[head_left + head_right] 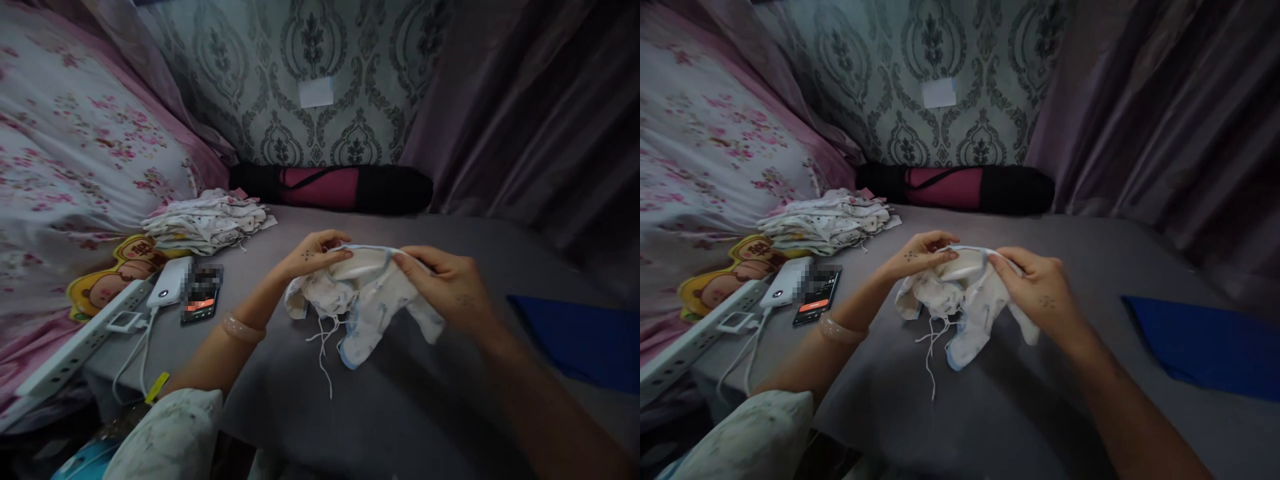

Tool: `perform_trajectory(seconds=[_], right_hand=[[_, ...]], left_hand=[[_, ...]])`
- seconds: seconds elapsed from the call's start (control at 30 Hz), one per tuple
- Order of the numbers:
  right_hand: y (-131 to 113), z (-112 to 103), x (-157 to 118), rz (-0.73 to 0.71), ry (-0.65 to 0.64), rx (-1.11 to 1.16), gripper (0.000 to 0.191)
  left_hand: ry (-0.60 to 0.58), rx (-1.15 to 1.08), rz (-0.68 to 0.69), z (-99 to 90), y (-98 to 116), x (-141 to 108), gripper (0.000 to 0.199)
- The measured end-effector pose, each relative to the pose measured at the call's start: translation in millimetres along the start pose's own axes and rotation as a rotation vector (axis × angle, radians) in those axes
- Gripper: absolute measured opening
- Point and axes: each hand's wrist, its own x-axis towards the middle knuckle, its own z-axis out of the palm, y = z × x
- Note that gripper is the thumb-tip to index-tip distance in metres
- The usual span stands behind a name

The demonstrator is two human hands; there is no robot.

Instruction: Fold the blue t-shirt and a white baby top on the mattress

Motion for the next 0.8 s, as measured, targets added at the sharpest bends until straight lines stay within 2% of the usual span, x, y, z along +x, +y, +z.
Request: perform_trajectory(seconds=[0.1,0.2,0.27,0.33,0.47,0.57,0.7,0.8], right_hand=[[8,-16,-1,0.037,0.04,-0.017,0.024],[15,-27,-3,0.103,0.019,-0.035,0.026],[17,-30,-5,0.148,0.006,-0.043,0.027],[17,-33,-6,0.172,0.008,-0.049,0.029],[15,-39,-6,0.246,-0.004,-0.095,0.032],[17,-46,-6,0.276,-0.004,-0.1,0.033],[31,-51,-8,0.199,0.039,-0.114,0.027],[47,-46,-10,0.072,0.062,-0.154,0.023]], left_hand=[[0.011,-0.021,-0.011,-0.3,-26,-14,0.042],[-0.064,0.004,-0.025,5.5,-47,-29,0.045],[-0.084,0.027,-0.029,11.9,-55,-35,0.044],[-0.053,0.068,-0.023,18.1,-59,-38,0.038],[0.031,0.184,0.018,22.3,-50,-37,0.019],[0.075,0.207,0.054,15.3,-35,-34,0.019],[0.065,0.112,0.129,-0.8,-17,-28,0.022],[0.033,-0.004,0.022,-9.0,-9,-27,0.024]])
